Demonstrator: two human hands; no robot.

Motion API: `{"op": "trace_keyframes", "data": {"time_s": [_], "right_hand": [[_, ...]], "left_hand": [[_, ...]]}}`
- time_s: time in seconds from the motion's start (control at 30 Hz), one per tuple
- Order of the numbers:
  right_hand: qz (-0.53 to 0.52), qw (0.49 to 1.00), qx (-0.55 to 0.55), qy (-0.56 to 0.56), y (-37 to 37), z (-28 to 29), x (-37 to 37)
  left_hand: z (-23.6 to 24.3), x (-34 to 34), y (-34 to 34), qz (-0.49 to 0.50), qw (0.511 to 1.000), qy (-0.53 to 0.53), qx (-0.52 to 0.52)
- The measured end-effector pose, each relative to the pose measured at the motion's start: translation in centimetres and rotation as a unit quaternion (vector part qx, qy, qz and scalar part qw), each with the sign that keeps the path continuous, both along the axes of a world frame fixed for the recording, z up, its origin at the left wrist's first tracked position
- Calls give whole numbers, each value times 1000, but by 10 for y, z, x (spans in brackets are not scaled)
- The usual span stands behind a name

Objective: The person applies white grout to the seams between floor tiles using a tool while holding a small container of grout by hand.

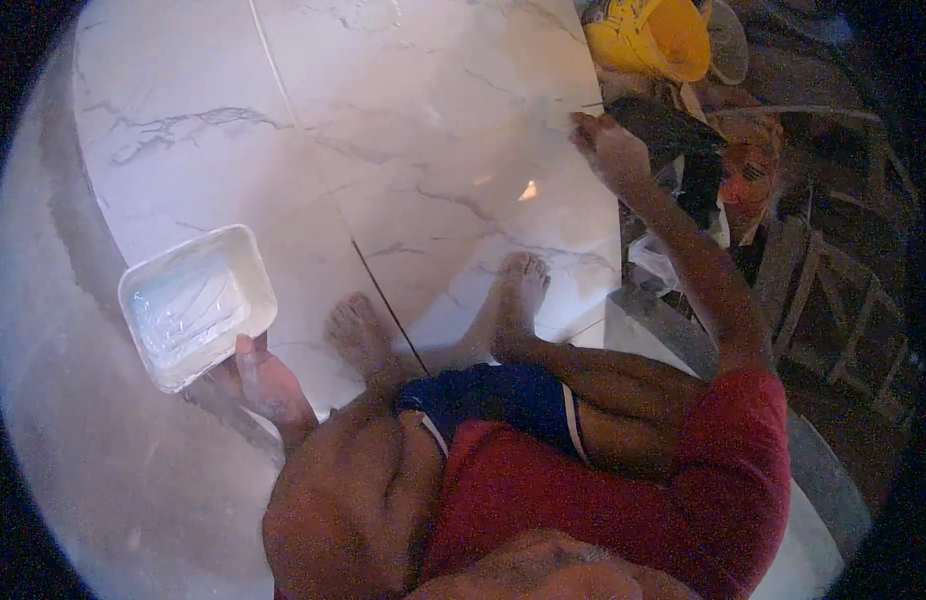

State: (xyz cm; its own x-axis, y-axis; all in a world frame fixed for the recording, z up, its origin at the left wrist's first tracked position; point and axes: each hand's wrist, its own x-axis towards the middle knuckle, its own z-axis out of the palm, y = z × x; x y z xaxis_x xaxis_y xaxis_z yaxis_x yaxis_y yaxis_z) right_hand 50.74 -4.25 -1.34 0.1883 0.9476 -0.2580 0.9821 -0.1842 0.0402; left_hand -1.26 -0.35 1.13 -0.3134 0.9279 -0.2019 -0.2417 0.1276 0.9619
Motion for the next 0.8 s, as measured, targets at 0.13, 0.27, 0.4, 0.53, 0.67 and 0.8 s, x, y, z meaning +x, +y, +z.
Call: {"op": "trace_keyframes", "data": {"time_s": [0.13,0.27,0.4,0.53,0.67,0.8], "right_hand": [[62,995,-71,-32,30,14,-20],[164,983,-32,-78,43,7,-22],[161,982,-4,-98,30,-2,13],[8,971,-191,-143,15,-4,67],[24,981,-113,-157,-4,-8,83],[64,988,-72,-120,-7,-25,67]], "left_hand": [[14,15,6,6,1000,5,-12],[2,7,4,-11,1000,3,1],[0,10,3,19,1000,-1,6],[13,13,4,-8,1000,1,-2],[16,19,7,-12,1000,-4,-6],[9,15,5,-2,1000,-8,7]]}}
